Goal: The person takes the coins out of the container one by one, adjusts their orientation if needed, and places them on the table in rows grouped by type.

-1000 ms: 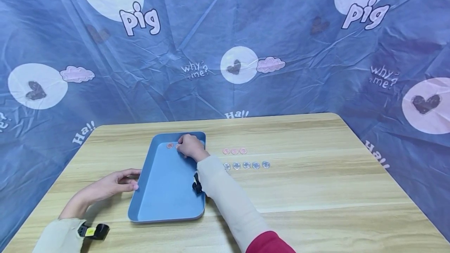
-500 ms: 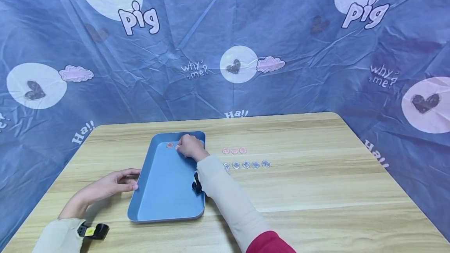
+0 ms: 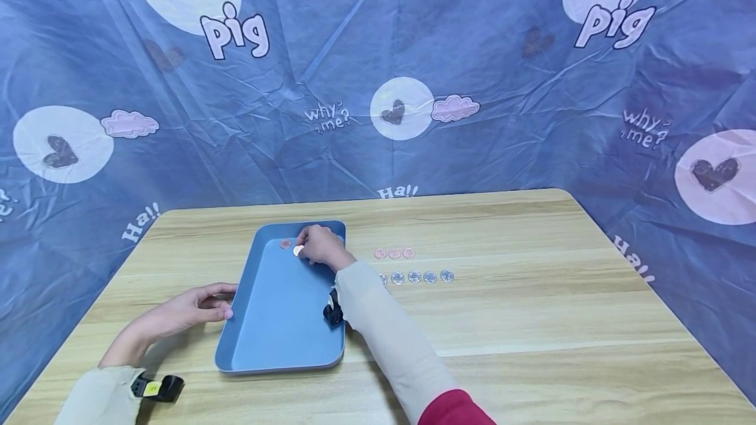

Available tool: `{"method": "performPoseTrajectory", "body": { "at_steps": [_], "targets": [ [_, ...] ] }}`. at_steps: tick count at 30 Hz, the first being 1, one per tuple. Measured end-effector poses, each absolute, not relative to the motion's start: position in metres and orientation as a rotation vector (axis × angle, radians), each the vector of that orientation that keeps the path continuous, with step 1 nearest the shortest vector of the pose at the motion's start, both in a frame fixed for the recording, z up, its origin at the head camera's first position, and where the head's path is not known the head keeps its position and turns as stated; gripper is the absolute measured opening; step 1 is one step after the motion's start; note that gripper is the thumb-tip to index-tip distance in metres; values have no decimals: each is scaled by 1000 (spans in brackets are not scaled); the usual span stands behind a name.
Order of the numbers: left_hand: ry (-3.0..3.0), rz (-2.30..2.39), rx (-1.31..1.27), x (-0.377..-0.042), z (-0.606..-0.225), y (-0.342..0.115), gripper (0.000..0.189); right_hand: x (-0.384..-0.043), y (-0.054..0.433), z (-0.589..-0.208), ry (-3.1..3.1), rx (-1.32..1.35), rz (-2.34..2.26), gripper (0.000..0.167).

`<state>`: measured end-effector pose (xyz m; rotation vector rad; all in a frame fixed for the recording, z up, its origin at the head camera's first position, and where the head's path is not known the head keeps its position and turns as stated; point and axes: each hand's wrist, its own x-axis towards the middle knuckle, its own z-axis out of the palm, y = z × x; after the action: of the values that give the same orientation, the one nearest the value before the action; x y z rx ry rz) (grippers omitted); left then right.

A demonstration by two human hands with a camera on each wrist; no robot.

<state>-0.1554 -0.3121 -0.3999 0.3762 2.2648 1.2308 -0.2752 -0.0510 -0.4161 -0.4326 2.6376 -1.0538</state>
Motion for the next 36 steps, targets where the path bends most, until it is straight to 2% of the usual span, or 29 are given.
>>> {"method": "performPoseTrajectory", "body": {
  "at_steps": [7,27,36],
  "targets": [
    [2270,1226,368,-155,-400,-312,68,-273,-50,-414,2580,-419,-1108,4],
    [2270,1221,362,-155,-399,-309,68,-272,-52,-399,2284,-388,-1407,8],
    [2279,1211,359,-154,-399,-309,67,-266,-50,-381,2132,-475,-1474,25]
  ]
}}
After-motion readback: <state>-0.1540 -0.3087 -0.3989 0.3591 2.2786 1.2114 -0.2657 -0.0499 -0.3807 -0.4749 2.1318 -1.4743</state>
